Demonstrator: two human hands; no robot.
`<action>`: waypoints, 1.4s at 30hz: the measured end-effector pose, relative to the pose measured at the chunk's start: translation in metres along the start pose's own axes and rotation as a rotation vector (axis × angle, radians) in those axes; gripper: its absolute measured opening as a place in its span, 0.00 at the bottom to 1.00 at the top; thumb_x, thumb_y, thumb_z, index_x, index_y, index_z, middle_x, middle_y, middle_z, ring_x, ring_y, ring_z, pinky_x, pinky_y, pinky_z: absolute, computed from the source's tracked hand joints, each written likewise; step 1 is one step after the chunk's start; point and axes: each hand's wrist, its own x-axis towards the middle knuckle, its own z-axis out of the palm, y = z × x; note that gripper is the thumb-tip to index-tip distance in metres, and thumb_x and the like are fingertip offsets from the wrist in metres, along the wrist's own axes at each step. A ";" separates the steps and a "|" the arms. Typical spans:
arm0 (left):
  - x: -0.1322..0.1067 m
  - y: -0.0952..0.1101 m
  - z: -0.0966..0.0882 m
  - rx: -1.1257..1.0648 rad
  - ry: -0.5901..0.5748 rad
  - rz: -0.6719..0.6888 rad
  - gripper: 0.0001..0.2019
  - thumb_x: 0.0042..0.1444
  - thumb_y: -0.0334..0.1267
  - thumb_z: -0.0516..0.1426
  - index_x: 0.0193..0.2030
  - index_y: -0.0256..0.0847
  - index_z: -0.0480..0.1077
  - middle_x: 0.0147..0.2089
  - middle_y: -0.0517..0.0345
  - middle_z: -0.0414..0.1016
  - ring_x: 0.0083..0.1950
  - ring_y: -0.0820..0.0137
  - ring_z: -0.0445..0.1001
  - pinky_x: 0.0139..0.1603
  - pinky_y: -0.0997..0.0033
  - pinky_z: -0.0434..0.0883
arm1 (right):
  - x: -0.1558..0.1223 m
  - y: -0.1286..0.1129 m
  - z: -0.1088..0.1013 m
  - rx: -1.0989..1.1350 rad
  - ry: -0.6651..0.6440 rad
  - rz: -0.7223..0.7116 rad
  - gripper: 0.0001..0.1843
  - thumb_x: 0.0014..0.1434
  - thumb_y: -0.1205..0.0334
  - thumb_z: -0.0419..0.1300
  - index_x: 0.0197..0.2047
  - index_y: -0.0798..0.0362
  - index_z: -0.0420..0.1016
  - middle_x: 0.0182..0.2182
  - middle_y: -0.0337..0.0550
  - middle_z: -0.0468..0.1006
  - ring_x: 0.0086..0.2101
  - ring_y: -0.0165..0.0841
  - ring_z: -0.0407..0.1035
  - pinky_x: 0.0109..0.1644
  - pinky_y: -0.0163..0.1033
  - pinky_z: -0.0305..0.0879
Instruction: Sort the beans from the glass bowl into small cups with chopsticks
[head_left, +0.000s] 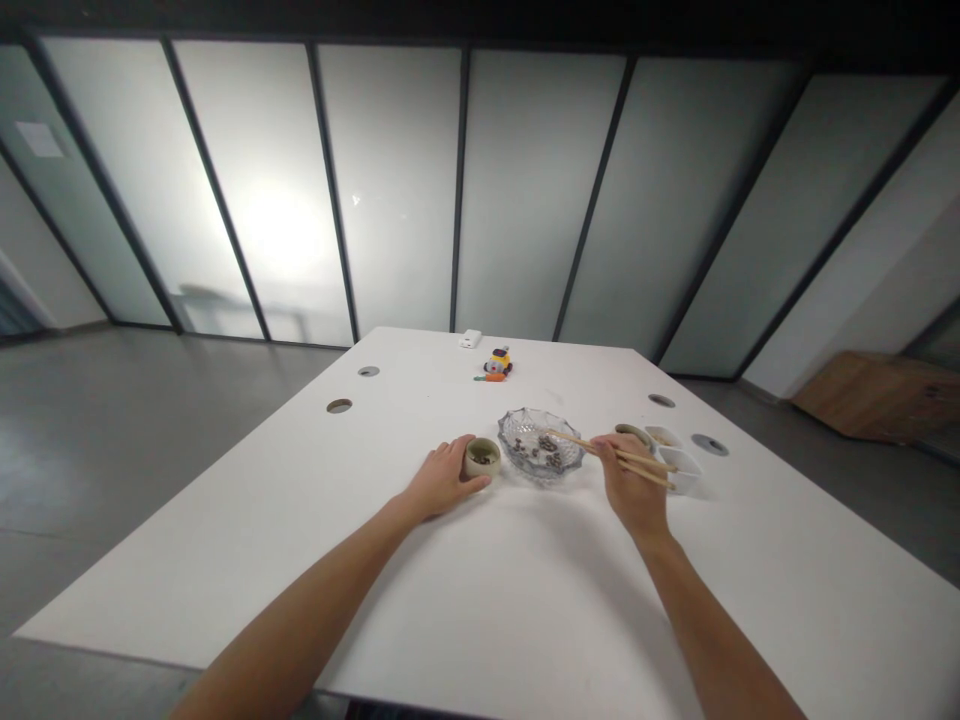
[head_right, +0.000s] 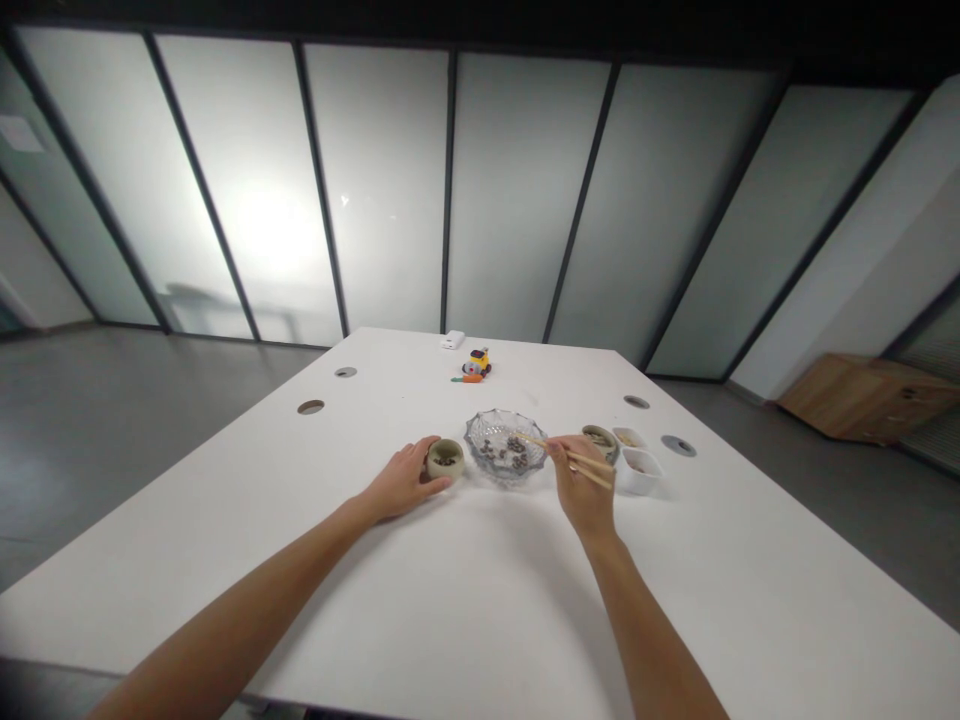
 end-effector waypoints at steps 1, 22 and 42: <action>0.000 0.000 0.000 -0.002 0.001 0.002 0.32 0.62 0.50 0.66 0.70 0.47 0.67 0.65 0.45 0.79 0.64 0.46 0.77 0.65 0.46 0.73 | 0.000 0.005 0.000 -0.009 -0.028 -0.013 0.27 0.73 0.35 0.57 0.34 0.46 0.81 0.32 0.45 0.84 0.36 0.43 0.77 0.46 0.52 0.73; -0.001 0.001 0.000 0.002 0.005 0.025 0.31 0.63 0.50 0.66 0.70 0.47 0.67 0.64 0.46 0.78 0.63 0.46 0.77 0.64 0.45 0.73 | -0.008 0.017 0.006 0.032 -0.179 -0.044 0.27 0.73 0.35 0.59 0.36 0.48 0.81 0.33 0.46 0.83 0.36 0.40 0.76 0.42 0.48 0.74; 0.000 -0.001 0.001 0.006 -0.015 0.010 0.31 0.63 0.50 0.66 0.71 0.47 0.66 0.65 0.46 0.78 0.63 0.46 0.76 0.64 0.46 0.73 | -0.006 0.016 0.004 0.046 -0.141 -0.029 0.26 0.71 0.35 0.60 0.35 0.47 0.82 0.33 0.46 0.84 0.35 0.41 0.77 0.44 0.50 0.75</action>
